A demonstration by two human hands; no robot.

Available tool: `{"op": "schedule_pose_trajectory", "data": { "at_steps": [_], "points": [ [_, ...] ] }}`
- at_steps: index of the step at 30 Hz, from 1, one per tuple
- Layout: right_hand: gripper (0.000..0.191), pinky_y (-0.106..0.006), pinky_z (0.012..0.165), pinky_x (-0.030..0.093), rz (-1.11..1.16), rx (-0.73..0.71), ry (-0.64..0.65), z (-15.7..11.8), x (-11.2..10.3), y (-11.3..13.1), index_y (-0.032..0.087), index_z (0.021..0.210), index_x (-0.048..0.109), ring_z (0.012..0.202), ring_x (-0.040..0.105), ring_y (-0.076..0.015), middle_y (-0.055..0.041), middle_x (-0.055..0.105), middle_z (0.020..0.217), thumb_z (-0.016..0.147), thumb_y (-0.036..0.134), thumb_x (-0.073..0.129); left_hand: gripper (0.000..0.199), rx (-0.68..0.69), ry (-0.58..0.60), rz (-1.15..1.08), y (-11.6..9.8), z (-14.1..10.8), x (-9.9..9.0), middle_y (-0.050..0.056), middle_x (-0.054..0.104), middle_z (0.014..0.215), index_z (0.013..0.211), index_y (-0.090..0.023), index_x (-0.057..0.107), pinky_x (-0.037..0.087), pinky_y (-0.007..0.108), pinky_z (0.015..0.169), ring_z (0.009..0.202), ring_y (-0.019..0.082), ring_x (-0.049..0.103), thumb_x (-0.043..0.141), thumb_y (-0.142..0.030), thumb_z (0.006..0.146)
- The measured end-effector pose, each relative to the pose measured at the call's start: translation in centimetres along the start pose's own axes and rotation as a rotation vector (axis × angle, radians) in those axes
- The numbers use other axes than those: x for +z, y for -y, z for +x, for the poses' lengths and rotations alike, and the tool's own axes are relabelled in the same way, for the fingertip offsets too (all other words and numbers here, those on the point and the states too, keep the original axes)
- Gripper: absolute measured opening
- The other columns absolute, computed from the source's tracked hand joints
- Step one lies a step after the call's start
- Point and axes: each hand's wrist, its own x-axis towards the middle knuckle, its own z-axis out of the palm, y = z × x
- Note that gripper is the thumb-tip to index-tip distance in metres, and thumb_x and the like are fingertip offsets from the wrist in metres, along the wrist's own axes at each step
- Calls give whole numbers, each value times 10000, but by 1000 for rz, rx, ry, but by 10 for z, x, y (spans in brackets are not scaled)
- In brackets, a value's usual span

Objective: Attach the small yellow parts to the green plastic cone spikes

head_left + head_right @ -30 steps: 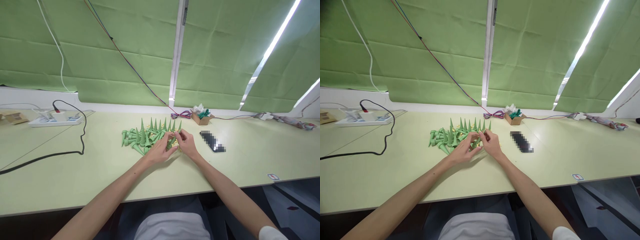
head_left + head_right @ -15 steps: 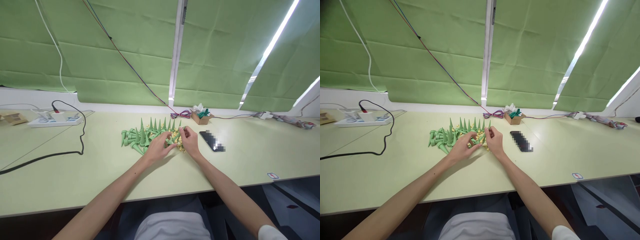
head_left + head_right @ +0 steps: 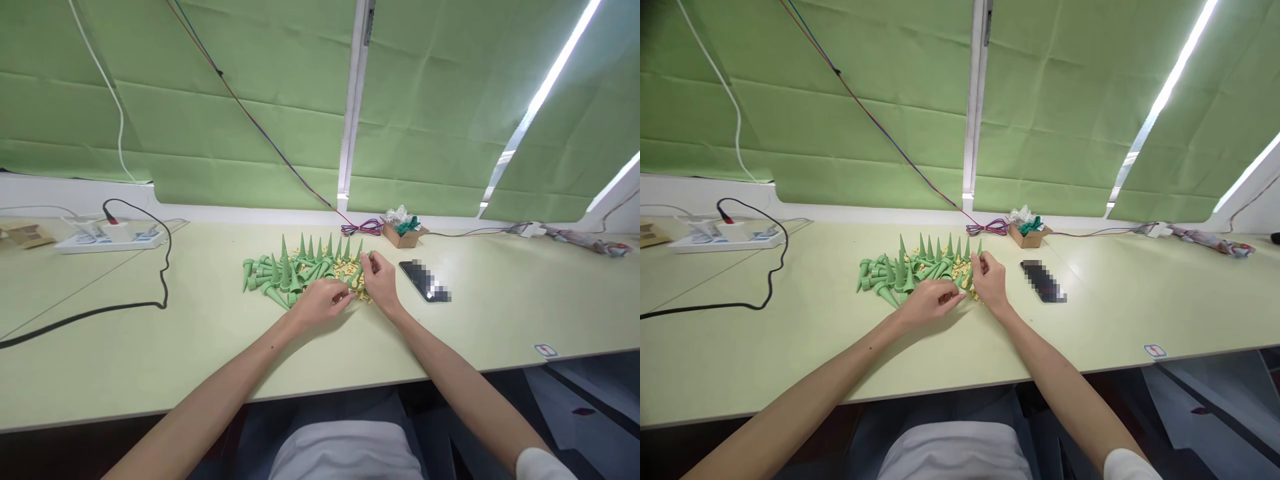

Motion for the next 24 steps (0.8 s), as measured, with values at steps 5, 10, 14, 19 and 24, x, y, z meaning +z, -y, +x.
{"op": "schedule_pose_trajectory", "data": {
  "at_steps": [5,10,14,19,24],
  "points": [
    [429,-255,509,258,9,6,21,0,0,-1,219,636,336,538,291,-99,67,306,563,958,454,494,279,-44,-42,-37,-1,0,-1,-33,485,584,726,-176,536,307,249,574,548,105,426,533,-359,937],
    [451,-259,503,250,90,30,128,-1,2,-1,218,623,337,533,282,-98,64,289,566,943,486,507,300,-43,-78,-42,-5,0,-3,-48,421,575,728,-186,491,288,251,561,532,101,378,546,-409,921],
    [485,-259,485,244,174,71,228,-1,5,1,223,612,327,520,282,-98,62,270,560,913,545,527,285,-37,-65,-35,-8,-1,-4,-50,403,577,699,-191,450,269,256,552,536,101,360,563,-367,891],
    [508,-255,470,252,209,95,283,-3,7,0,220,612,346,514,298,-98,56,284,559,892,599,536,248,-26,-47,-21,-10,-1,-3,-46,420,575,685,-194,445,262,261,544,533,104,358,536,-319,879],
    [508,-253,474,268,200,85,298,-5,7,-2,218,613,344,518,317,-98,55,291,561,899,590,539,150,-49,-6,-41,-8,-2,-1,-52,412,572,698,-201,426,264,260,541,526,104,348,523,-204,812]
  ]
}}
